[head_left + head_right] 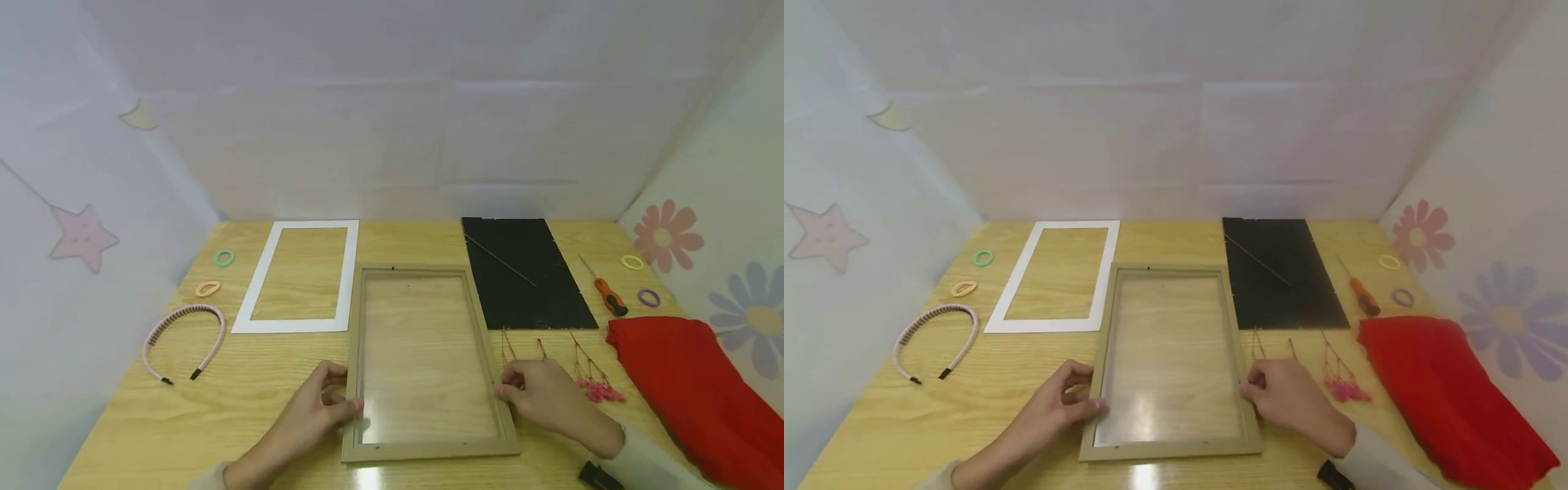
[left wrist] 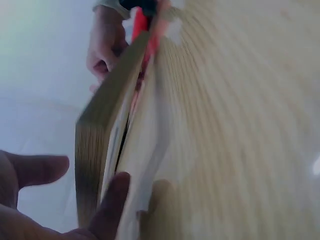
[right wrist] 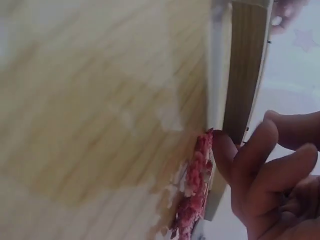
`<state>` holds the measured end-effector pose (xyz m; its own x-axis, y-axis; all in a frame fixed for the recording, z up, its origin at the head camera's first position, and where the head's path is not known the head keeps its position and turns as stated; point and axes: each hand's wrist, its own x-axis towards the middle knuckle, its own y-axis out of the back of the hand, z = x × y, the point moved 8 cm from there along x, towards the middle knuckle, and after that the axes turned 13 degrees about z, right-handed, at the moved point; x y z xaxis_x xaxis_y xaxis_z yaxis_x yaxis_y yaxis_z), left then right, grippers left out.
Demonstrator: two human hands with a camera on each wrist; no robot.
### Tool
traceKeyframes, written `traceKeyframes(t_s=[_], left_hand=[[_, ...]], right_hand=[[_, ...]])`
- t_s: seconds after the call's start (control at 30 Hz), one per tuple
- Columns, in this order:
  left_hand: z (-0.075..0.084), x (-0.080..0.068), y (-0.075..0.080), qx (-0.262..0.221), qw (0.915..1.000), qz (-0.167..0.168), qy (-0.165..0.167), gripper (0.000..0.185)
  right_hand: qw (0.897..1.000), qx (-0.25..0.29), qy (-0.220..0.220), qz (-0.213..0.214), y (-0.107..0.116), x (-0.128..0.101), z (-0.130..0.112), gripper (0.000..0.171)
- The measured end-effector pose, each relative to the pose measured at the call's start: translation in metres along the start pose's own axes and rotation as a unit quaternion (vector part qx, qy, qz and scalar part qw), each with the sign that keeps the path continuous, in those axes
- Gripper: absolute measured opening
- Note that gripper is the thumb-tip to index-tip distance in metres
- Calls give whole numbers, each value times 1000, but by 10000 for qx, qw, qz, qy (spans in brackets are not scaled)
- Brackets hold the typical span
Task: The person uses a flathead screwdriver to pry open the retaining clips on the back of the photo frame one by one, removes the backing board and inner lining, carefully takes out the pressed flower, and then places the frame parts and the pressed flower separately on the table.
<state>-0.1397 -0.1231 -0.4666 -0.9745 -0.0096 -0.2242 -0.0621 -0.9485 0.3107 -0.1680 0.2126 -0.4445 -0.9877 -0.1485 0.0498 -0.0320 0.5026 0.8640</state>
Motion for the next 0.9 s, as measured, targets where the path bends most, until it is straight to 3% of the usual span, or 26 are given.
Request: traceKeyframes(t_s=[0.1, 0.2, 0.3, 0.37, 0.47, 0.57, 0.6, 0.67, 0.73, 0.77, 0.83, 0.9], left_hand=[[-4, 0, -6, -948, 9944, -262, 376, 61], [-9, 1, -8, -1514, 9855, -263, 726, 62], [-12, 0, -9, -1993, 9741, -295, 1025, 64], [-12, -1, -11, -2255, 9664, -365, 1178, 66], [-13, -3, -13, -2642, 9532, -444, 1399, 67], [-13, -3, -14, -2987, 9410, -428, 1531, 66], [-13, -2, -15, -3122, 9360, -424, 1569, 66], [-12, -1, -16, -3370, 9263, -462, 1621, 63], [-12, 0, -17, -3595, 9169, -507, 1659, 58], [-12, 0, -18, -3670, 9137, -527, 1665, 57], [-14, -1, -18, -3763, 9099, -511, 1672, 53], [-16, -2, -17, -3799, 9086, -453, 1677, 52]], right_hand=[[9984, 493, -244, -159, 2, -1, 4, 15], [9898, 1233, -619, -340, 2, -1, 7, 21], [9609, 2384, -1245, -664, -4, -4, 12, 27], [9243, 3321, -1638, -923, -11, -7, 14, 27], [8401, 4782, -2171, -1356, -24, -15, 14, 20], [7464, 5958, -2422, -1709, -31, -21, 9, 15], [7217, 6233, -2410, -1807, -32, -23, 6, 12], [6828, 6656, -2289, -1959, -30, -24, 1, 8], [6596, 6897, -2166, -2059, -28, -24, -3, 10], [6545, 6953, -2110, -2087, -27, -25, -4, 13], [6523, 6984, -2082, -2080, -27, -25, -5, 16], [6605, 6926, -2081, -2018, -29, -25, -5, 17]])
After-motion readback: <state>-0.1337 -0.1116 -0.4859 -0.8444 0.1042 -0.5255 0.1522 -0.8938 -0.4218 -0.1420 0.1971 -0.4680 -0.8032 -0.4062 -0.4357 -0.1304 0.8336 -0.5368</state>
